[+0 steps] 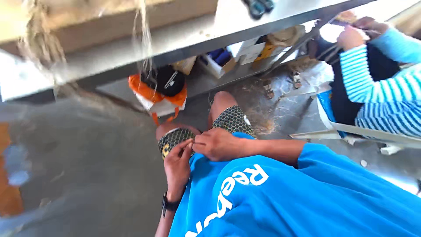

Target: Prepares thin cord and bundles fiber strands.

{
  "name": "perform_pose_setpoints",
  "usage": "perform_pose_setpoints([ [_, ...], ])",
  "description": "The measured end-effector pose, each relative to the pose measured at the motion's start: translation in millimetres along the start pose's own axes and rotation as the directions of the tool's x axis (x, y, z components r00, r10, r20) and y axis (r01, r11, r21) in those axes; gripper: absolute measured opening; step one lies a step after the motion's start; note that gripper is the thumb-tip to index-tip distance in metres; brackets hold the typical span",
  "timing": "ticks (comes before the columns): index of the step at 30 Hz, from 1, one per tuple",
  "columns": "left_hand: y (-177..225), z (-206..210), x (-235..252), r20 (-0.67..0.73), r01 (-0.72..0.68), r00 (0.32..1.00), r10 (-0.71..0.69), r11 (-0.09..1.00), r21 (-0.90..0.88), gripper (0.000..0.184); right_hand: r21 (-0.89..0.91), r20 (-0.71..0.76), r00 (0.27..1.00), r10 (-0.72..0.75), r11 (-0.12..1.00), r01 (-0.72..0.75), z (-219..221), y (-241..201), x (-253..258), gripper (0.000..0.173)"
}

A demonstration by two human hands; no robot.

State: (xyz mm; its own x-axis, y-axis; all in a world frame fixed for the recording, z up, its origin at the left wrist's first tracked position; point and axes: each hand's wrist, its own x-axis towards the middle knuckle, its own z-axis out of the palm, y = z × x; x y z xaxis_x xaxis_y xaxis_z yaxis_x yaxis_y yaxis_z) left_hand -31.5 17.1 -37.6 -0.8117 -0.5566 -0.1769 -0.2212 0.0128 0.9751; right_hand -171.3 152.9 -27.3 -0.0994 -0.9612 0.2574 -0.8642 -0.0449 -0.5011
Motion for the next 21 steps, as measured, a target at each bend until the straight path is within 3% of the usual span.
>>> perform_pose_setpoints([
  [5, 7.1, 6.4, 6.2, 0.170, -0.051, 0.985, 0.013, 0.973, 0.224, 0.016, -0.020, -0.050, 0.998, 0.032, 0.999, -0.033, -11.5, 4.5, -4.3, 0.013],
  [13, 3.3, 14.7, 29.6, 0.343, -0.053, 0.939, 0.029, 0.997, 0.060, 0.013, 0.032, -0.236, 0.963, 0.127, 0.992, -0.123, -5.2, 20.1, -19.7, 0.013],
  [16, 10.4, 19.7, 34.2, 0.286, -0.060, 0.955, 0.075, 0.996, -0.063, 0.012, 0.272, -0.318, 0.910, 0.265, 0.945, -0.180, -6.5, 18.4, -18.1, 0.016],
  [19, 15.0, 20.2, 35.2, 0.234, -0.043, 0.966, 0.109, 0.961, -0.273, 0.015, 0.570, -0.223, 0.887, 0.404, 0.792, -0.217, -18.2, 18.3, -11.1, 0.026],
  [21, 15.4, 17.9, 33.0, 0.218, -0.037, 0.969, 0.116, 0.940, -0.338, 0.017, 0.681, -0.145, 0.887, 0.438, 0.694, -0.232, -20.0, 19.8, -7.5, 0.023],
])
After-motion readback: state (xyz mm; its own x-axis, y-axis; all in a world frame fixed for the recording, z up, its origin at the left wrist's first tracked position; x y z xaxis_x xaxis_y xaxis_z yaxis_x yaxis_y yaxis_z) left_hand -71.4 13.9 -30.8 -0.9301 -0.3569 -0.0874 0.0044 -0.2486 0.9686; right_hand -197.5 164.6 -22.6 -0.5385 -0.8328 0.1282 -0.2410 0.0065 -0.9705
